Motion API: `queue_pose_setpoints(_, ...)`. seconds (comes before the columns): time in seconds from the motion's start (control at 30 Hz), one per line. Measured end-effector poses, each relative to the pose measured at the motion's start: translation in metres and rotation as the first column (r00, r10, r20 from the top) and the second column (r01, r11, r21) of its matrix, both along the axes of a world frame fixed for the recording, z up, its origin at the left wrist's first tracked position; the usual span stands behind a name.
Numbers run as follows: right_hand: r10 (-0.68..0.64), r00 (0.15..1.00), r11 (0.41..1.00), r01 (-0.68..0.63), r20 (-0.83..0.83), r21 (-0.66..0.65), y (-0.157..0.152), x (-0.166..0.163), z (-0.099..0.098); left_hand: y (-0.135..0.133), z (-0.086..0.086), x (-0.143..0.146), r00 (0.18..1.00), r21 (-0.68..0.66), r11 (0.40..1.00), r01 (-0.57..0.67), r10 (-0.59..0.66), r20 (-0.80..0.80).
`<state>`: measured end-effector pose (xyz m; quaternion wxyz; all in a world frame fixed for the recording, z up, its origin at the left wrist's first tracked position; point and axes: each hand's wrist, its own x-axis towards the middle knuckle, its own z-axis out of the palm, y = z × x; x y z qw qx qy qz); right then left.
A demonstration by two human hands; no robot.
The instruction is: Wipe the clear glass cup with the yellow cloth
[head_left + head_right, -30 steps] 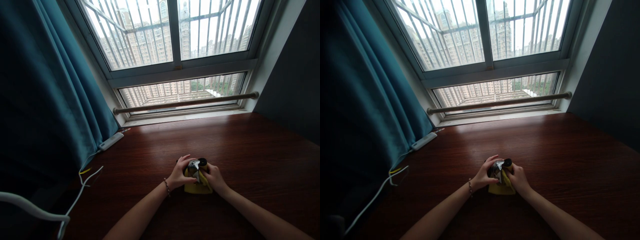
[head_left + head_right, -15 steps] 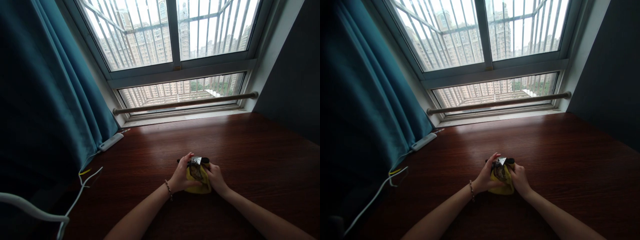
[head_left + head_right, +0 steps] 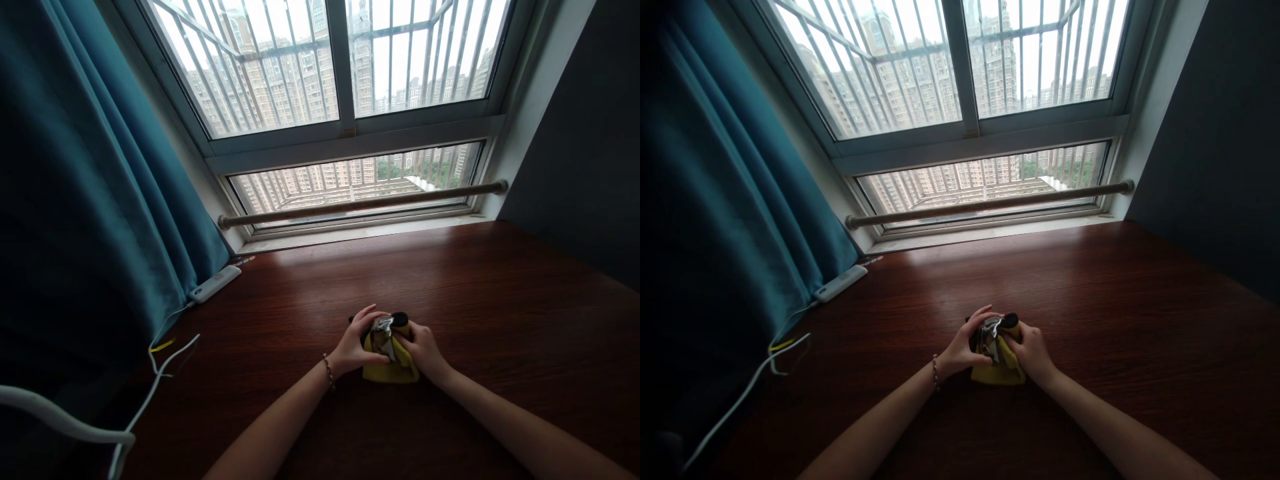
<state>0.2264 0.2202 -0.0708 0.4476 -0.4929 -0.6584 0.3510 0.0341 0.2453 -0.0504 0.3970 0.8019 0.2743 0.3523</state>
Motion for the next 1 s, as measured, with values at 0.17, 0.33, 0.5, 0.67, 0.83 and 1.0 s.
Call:
queue_pose_setpoints(0.17, 0.041, 0.999, 0.999, -0.042, 0.028, 0.034, 0.000, -0.002, -0.002, 0.005, -0.002, 0.002, 0.998, -0.006, 0.999, 0.033, -0.033, -0.056)
queue_pose_setpoints(0.33, 0.003, 1.000, 1.000, -0.003, 0.001, 0.029, 0.001, -0.002, -0.002, 0.003, -0.012, 0.003, 0.999, 0.003, 1.000, -0.024, 0.024, 0.027)
queue_pose_setpoints(0.5, -0.081, 0.995, 0.996, 0.079, -0.053, -0.034, 0.003, 0.000, -0.001, -0.005, -0.020, 0.008, 0.987, 0.149, 0.979, -0.141, 0.151, -0.055)
queue_pose_setpoints(0.67, -0.087, 0.995, 0.995, 0.085, -0.050, -0.049, 0.004, 0.001, -0.003, -0.008, -0.019, 0.011, 0.974, 0.129, 0.968, -0.214, 0.222, -0.050)
queue_pose_setpoints(0.83, 0.009, 0.995, 0.997, -0.016, -0.101, -0.069, 0.005, 0.003, -0.002, -0.004, -0.006, 0.004, 0.997, -0.093, 0.996, -0.012, 0.019, 0.081)
queue_pose_setpoints(1.0, 0.099, 0.992, 0.993, -0.103, -0.074, -0.062, 0.004, 0.002, -0.001, 0.009, -0.002, -0.003, 0.998, -0.107, 0.993, 0.049, -0.054, -0.042)
